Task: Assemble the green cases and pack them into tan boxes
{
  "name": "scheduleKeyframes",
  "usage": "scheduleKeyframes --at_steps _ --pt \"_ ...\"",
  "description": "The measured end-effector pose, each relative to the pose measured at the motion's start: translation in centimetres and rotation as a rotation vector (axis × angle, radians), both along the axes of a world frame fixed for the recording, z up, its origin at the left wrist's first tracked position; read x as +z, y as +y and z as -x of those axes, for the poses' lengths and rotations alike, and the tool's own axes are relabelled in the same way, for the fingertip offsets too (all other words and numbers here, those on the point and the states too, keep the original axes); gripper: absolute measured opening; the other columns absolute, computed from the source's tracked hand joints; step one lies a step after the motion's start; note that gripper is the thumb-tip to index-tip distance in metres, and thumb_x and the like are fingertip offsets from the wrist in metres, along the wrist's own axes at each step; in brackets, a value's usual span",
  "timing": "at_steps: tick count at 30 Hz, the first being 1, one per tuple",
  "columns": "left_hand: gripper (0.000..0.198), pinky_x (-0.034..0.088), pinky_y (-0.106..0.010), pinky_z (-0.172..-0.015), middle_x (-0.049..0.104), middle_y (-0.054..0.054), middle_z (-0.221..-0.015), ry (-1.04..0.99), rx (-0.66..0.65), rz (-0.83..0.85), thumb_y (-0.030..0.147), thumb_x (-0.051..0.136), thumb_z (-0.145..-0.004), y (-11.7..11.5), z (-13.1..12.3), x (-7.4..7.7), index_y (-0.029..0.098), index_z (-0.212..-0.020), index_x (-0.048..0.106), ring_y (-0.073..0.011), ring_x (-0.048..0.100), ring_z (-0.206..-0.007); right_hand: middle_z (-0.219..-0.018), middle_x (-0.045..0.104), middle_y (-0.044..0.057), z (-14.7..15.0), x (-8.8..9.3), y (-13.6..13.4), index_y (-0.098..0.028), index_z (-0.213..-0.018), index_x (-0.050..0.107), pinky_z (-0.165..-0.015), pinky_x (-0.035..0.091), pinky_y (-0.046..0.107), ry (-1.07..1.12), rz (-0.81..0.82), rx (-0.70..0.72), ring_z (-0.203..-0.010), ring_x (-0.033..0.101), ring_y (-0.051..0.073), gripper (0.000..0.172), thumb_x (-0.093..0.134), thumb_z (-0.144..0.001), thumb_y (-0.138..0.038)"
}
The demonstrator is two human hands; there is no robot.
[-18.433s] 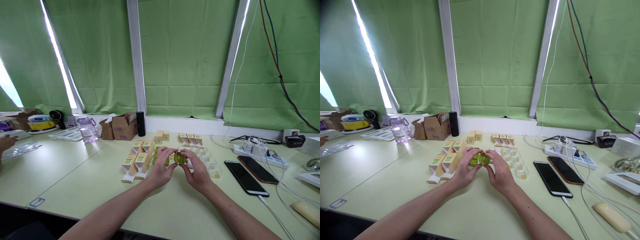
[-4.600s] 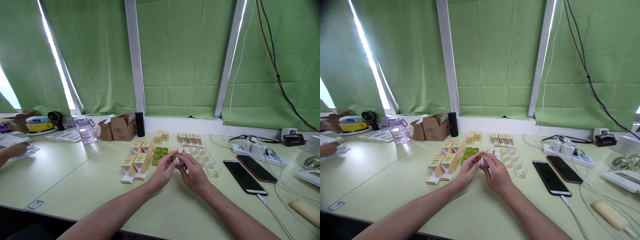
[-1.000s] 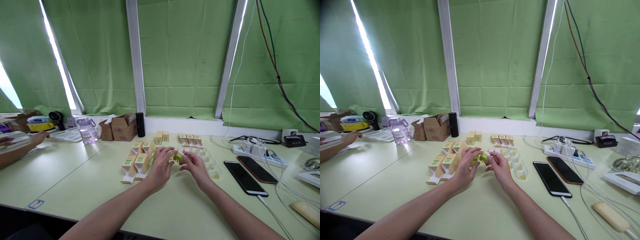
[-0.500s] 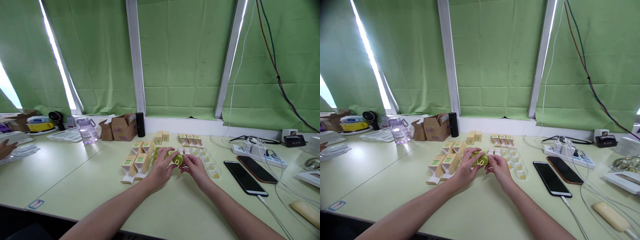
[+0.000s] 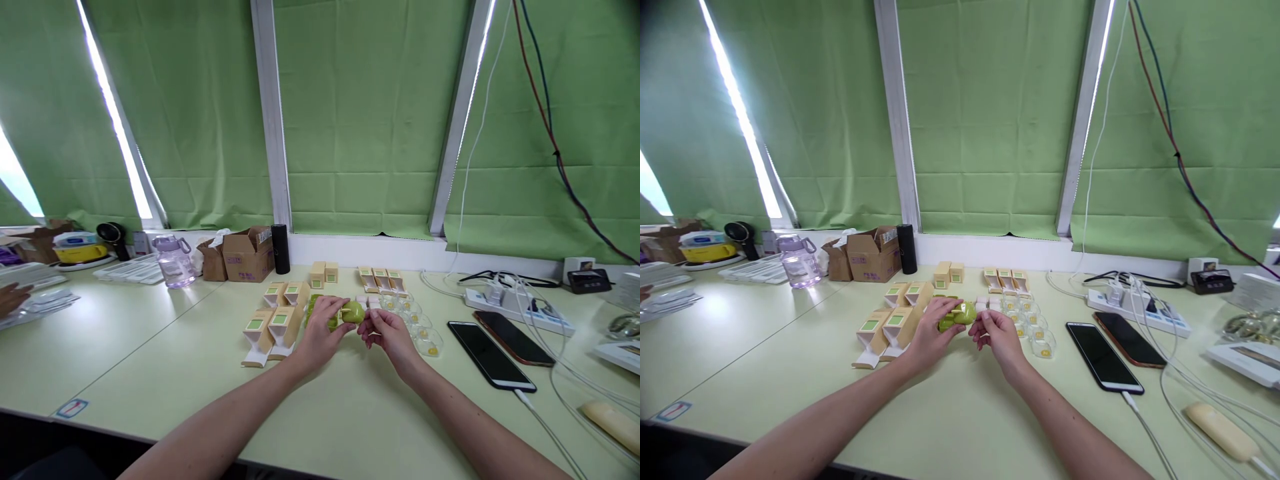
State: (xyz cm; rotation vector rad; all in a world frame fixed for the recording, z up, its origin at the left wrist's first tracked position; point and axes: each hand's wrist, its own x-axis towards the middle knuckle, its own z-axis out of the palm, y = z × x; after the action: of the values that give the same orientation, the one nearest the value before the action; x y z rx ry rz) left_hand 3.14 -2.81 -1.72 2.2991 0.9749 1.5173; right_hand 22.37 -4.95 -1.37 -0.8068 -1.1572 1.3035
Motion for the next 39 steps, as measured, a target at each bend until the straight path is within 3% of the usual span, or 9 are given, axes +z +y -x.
scheduleKeyframes --at_steps 5,7,15,19,22,25,30,34,39 --pt "0.03 0.055 -0.039 -0.091 0.072 -0.01 -0.106 -0.077 -0.008 0.17 0.046 0.072 -0.094 0.0 -0.3 0.4 0.02 -0.108 0.077 -0.0257 0.064 -0.105 -0.062 0.067 0.003 -0.1 0.5 -0.4 -0.017 -0.078 0.07 -0.05 0.044 0.025 -0.051 -0.002 -0.012 -0.056 0.057 0.015 0.064 0.08 -0.067 -0.079" --pt "0.038 0.054 -0.035 -0.083 0.072 -0.01 -0.096 -0.103 -0.013 0.246 0.054 0.069 -0.094 -0.1 -0.4 0.8 0.017 -0.095 0.077 -0.024 0.064 -0.096 -0.06 0.065 0.002 -0.1 0.6 -0.4 -0.017 -0.077 0.07 -0.049 0.042 0.025 -0.074 -0.006 -0.018 -0.055 0.055 0.014 0.065 0.078 -0.067 -0.081" --pt "0.06 0.049 -0.027 -0.067 0.071 -0.006 -0.083 -0.218 -0.07 0.492 0.073 0.067 -0.085 -0.4 -0.7 1.5 0.014 -0.09 0.076 -0.0177 0.063 -0.074 -0.054 0.059 -0.001 0.1 -0.2 -0.2 -0.02 -0.076 0.067 -0.048 0.035 0.026 -0.244 -0.067 -0.085 -0.05 0.05 0.015 0.052 0.069 -0.078 -0.072" --pt "0.066 0.048 -0.027 -0.064 0.071 -0.005 -0.079 -0.23 0.0 0.552 0.078 0.064 -0.082 0.2 -0.5 1.1 0.014 -0.09 0.076 -0.0172 0.062 -0.069 -0.057 0.062 0.0 0.1 -0.2 -0.9 -0.022 -0.077 0.065 -0.057 0.037 0.028 -0.608 -0.184 -0.186 -0.054 0.055 0.017 0.035 0.057 -0.094 -0.052" --pt "0.068 0.049 -0.027 -0.065 0.071 -0.005 -0.077 -0.226 0.031 0.584 0.082 0.062 -0.081 0.6 -0.2 0.8 0.015 -0.085 0.075 -0.0175 0.063 -0.068 -0.079 0.075 0.006 0.3 0.6 -2.1 -0.022 -0.085 0.07 -0.064 0.036 0.03 -1.172 -0.331 -0.274 -0.071 0.066 0.022 0.019 0.056 -0.097 -0.029" --pt "0.069 0.049 -0.027 -0.066 0.072 -0.005 -0.079 -0.259 0.018 0.606 0.083 0.062 -0.08 0.6 -0.1 0.8 0.016 -0.085 0.075 -0.0178 0.064 -0.069 -0.09 0.079 0.011 0.5 1.8 -3.1 -0.021 -0.091 0.073 -0.065 0.036 0.031 -1.571 -0.356 -0.25 -0.08 0.072 0.026 0.017 0.057 -0.096 -0.023" --pt "0.071 0.047 -0.026 -0.064 0.07 -0.005 -0.079 -0.292 0.013 0.625 0.085 0.061 -0.079 0.5 0.0 0.9 0.016 -0.084 0.074 -0.0174 0.063 -0.068 -0.101 0.078 0.014 -1.4 4.0 -2.8 -0.021 -0.103 0.074 -0.069 0.041 0.032 -1.807 -0.279 -0.295 -0.094 0.074 0.031 0.017 0.061 -0.092 -0.019" --pt "0.073 0.046 -0.027 -0.066 0.07 -0.005 -0.079 -0.277 0.032 0.65 0.086 0.06 -0.08 0.5 0.1 0.8 0.015 -0.09 0.076 -0.0174 0.063 -0.069 -0.101 0.078 0.014 -4.6 6.0 -2.1 -0.021 -0.099 0.073 -0.069 0.042 0.032 -1.83 -0.126 -0.434 -0.095 0.074 0.031 0.016 0.058 -0.095 -0.025" --pt "0.071 0.048 -0.028 -0.067 0.069 -0.005 -0.076 -0.294 0.021 0.662 0.085 0.061 -0.08 0.5 0.1 0.7 0.016 -0.089 0.077 -0.018 0.062 -0.069 -0.096 0.077 0.013 -7.0 7.0 -2.3 -0.022 -0.094 0.073 -0.068 0.042 0.034 -1.858 -0.045 -0.441 -0.091 0.074 0.032 0.016 0.057 -0.094 -0.024"
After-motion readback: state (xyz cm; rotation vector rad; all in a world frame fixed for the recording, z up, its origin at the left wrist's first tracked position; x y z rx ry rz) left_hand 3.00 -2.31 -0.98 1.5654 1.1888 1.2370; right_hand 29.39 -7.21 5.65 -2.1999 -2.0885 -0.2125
